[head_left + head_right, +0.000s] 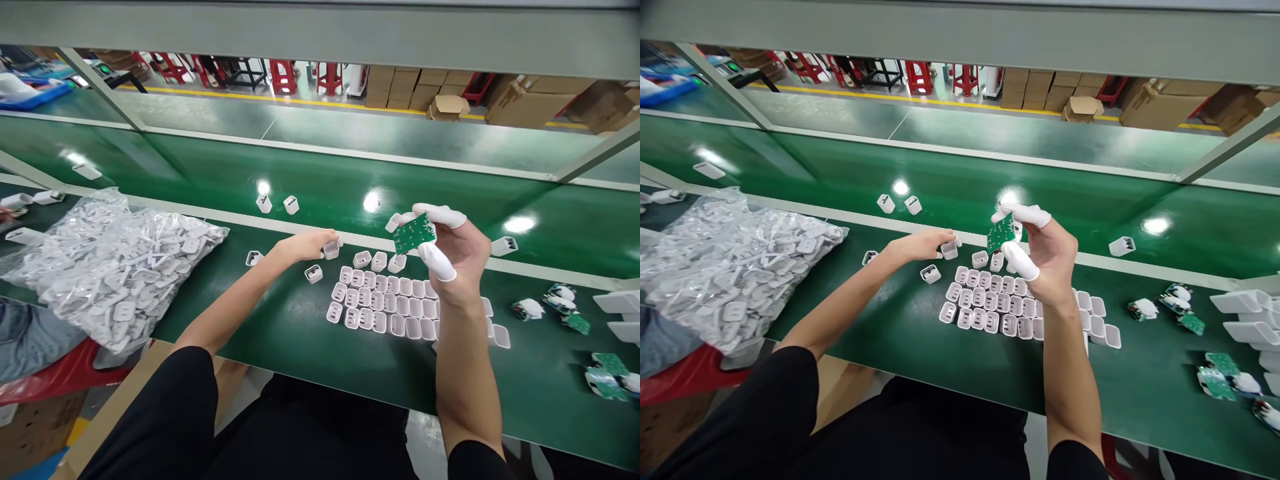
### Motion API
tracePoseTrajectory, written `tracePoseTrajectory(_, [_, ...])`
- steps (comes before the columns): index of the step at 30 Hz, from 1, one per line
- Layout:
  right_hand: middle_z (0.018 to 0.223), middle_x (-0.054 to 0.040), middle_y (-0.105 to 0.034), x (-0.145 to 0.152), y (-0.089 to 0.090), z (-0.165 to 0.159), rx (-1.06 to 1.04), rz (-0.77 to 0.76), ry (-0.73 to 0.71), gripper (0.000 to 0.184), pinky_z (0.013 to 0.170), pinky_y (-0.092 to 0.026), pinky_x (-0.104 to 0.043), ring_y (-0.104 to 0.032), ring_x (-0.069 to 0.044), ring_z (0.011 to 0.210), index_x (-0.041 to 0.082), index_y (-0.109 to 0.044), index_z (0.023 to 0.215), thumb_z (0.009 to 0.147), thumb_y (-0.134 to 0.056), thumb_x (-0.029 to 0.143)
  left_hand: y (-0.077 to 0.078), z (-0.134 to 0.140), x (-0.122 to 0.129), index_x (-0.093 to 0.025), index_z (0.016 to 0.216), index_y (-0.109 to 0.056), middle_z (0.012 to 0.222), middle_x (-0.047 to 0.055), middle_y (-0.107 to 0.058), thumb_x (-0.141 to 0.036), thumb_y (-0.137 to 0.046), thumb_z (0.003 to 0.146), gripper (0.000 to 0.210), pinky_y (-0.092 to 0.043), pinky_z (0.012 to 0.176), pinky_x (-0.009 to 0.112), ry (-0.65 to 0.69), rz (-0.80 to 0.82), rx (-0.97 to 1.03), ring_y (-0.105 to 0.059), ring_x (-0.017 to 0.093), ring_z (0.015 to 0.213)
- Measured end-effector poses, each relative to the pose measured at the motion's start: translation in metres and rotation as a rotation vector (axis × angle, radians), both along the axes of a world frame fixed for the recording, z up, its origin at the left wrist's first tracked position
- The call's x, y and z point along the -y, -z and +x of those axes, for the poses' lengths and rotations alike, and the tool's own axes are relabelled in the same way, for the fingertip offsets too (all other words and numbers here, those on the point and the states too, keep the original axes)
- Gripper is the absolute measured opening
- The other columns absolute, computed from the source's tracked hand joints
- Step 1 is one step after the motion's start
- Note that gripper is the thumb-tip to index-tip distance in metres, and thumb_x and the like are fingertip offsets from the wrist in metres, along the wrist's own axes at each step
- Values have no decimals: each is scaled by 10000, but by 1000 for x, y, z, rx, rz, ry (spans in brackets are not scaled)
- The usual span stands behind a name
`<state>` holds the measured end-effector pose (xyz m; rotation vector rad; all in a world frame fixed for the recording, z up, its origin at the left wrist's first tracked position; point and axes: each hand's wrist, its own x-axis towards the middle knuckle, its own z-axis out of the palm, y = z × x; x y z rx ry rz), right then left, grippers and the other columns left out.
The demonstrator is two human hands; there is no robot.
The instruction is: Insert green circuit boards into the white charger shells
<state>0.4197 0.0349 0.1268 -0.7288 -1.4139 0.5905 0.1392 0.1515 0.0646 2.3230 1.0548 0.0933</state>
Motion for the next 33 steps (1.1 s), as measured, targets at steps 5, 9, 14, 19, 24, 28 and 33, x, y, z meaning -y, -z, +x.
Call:
tracePoseTrajectory(5, [1203,-56,-822,4,-2,-3,28,14,9,426,986,-709,-591,-819,-328,1101,383,-817,1337,919,-887,431,-13,4,10,-228,874,-599,1147,65,-723,-174,-789,811,207,-572,861,377,41,23,192,-703,233,997])
tracePoseTrajectory(9, [1176,-58,-819,9,-7,-6,30,29,24,424,947,-717,-561,-815,-306,1046,378,-824,1337,919,-877,426,-30,16,41,-235,870,-558,1200,49,-755,-160,-815,756,291,-560,862,385,51,168,674,-695,212,998])
tracePoseTrajectory(14, [1169,-75,-825,21,-11,-12,62,32,35,447,887,-729,-584,-820,-328,1020,369,-814,1352,915,-864,453,-37,39,68,-243,794,-472,784,-45,-615,-142,-870,730,417,-361,559,296,52,388,1000,-526,119,640])
tracePoseTrajectory(19, [1195,-87,-826,34,-12,-27,82,78,86,504,848,-741,-579,-821,-346,1049,378,-801,1390,894,-888,390,-32,56,81,-276,971,-438,895,-39,-642,-248,-821,953,385,-496,593,288,-164,411,1186,-645,116,689])
tracePoseTrajectory(24, [1302,-77,-823,34,-2,-43,73,157,113,600,940,-759,-586,-831,-350,1139,383,-763,1470,889,-895,316,-33,59,95,-319,1242,-467,1084,8,-574,-317,-762,1045,355,-570,737,356,-264,354,1183,-626,149,846])
tracePoseTrajectory(28, [1359,-66,-829,32,7,-47,141,209,41,774,941,-766,-580,-823,-360,1199,401,-704,1556,833,-942,260,-44,53,103,-286,1181,-555,1121,45,-508,-301,-783,1027,275,-565,790,420,-282,471,1068,-587,202,940])
tracePoseTrajectory(33, [1356,-28,-838,32,9,-47,232,235,5,872,885,-756,-584,-824,-356,1174,458,-652,1597,814,-950,216,-53,50,105,-277,1180,-565,1096,54,-503,-311,-774,1038,255,-573,751,422,-208,563,1024,-565,228,967])
